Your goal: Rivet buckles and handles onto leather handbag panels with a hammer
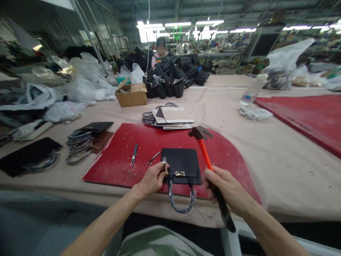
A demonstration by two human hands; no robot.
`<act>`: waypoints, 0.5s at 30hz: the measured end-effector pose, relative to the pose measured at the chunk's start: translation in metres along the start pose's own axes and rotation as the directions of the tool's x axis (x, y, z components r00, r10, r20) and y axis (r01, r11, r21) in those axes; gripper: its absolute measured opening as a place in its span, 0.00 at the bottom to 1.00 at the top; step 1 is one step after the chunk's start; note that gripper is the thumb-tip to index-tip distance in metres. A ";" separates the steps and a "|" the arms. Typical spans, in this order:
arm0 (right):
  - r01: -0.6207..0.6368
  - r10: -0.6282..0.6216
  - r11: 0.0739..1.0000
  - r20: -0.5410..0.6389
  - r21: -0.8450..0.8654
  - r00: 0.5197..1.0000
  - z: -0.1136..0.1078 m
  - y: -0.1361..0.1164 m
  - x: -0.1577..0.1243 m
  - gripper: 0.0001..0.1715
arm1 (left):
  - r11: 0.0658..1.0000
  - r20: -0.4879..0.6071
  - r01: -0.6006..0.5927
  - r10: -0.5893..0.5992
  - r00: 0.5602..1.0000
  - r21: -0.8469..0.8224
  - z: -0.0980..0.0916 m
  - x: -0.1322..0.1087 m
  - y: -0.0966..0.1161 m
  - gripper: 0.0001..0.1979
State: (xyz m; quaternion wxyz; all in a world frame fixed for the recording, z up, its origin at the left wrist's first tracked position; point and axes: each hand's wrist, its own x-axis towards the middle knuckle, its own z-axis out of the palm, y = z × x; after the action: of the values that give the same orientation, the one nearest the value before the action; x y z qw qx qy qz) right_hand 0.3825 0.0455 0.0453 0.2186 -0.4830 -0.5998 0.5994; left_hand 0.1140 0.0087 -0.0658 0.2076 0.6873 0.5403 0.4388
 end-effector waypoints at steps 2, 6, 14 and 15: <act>0.112 -0.148 0.951 -0.104 -0.288 0.984 0.006 -0.012 -0.007 0.27 | 1.000 0.003 0.007 -0.007 1.000 0.000 0.000 0.000 0.001 0.09; 0.252 -0.350 0.751 -0.045 -0.611 0.936 0.011 -0.042 -0.024 0.25 | 1.000 0.004 0.021 -0.021 1.000 0.007 0.000 0.000 0.002 0.09; 0.361 -0.589 0.493 0.002 -0.791 0.808 0.017 -0.052 -0.039 0.26 | 1.000 -0.001 0.014 -0.014 1.000 0.000 0.001 -0.001 -0.004 0.08; 0.362 -0.565 0.461 0.047 -0.810 0.824 0.014 -0.046 -0.039 0.26 | 1.000 0.001 0.014 -0.014 1.000 -0.008 0.002 -0.001 -0.005 0.08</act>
State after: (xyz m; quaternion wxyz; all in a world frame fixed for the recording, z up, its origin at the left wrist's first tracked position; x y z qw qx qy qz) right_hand 0.3734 0.0138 0.0976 0.2050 -0.4104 -0.8794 0.1275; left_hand 0.1133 0.0101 -0.0709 0.2138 0.6829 0.5431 0.4393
